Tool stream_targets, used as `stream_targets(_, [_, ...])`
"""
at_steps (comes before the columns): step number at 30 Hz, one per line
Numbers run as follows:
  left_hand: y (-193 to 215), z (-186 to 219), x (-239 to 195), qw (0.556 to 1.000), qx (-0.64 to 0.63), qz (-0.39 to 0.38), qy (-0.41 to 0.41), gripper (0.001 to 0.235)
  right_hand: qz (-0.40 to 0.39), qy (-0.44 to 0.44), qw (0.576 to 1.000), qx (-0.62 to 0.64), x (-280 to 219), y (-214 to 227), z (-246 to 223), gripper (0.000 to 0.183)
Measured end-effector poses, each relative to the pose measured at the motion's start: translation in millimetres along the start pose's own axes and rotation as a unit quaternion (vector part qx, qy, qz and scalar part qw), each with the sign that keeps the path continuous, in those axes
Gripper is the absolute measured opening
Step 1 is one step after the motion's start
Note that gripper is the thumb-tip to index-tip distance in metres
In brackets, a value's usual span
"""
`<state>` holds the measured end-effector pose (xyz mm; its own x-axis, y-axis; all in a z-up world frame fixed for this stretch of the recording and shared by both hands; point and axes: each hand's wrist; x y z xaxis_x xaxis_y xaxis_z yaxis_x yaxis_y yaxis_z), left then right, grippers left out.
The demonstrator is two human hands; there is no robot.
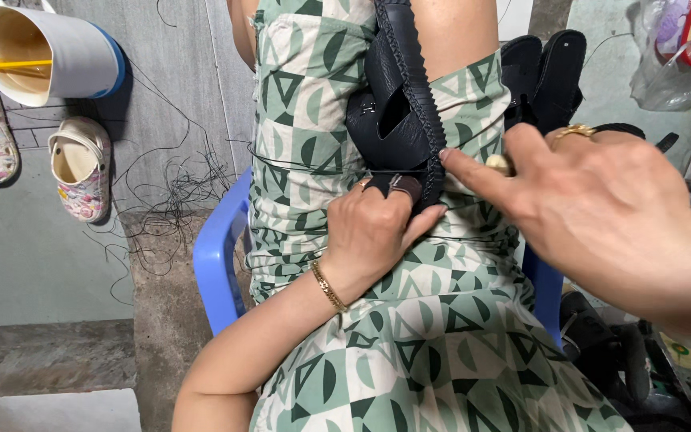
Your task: The person is sewing a black slip-on shoe using a needle and black thread. They hold the shoe on their lap and repeatedly push the needle through the shoe's upper part to stitch it.
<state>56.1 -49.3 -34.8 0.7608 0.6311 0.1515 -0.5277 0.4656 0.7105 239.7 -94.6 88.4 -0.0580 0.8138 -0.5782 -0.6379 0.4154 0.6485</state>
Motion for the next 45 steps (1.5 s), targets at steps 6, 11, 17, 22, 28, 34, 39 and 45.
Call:
stream_targets(6, [-6,-2,3,1.000,-0.021,-0.004,-0.008,0.041,0.052,0.060,0.994,0.074,17,-6,6,0.059])
stream_targets(11, [-12,-3,4,0.999,-0.029,0.016,-0.017,0.038,0.170,0.020,0.962,0.211,25,-33,-12,0.038])
stream_targets(17, [14,5,4,0.996,-0.040,0.047,-0.064,0.051,0.219,-0.003,0.952,0.213,22,-35,-17,0.021])
stream_targets(22, [49,-6,24,0.976,-0.032,0.128,-0.174,0.014,0.221,-0.035,0.955,0.194,20,-37,-19,0.027])
stream_targets(28, [61,-10,24,0.985,-0.051,0.011,-0.166,0.020,0.213,-0.055,0.961,0.167,22,-30,-22,0.017])
stream_targets(34, [53,-9,29,0.979,-0.023,0.065,-0.192,0.007,0.219,-0.072,0.953,0.194,22,-22,-21,0.023])
stream_targets(39, [68,-4,34,0.984,-0.042,0.005,-0.175,0.007,0.276,-0.084,0.948,0.135,20,-25,-20,0.031])
stream_targets(45, [80,-2,35,0.818,-0.561,-0.118,-0.054,0.009,0.264,-0.061,0.953,0.139,23,-25,-15,0.022])
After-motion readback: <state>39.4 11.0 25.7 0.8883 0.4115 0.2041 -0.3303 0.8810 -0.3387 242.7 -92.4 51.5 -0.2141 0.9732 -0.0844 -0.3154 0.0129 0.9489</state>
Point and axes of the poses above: each hand's wrist, its own x-axis towards the middle knuckle, its own y-axis out of the back of the hand, z = x × y, and after that the axes turned 10 degrees about -x, right-handed
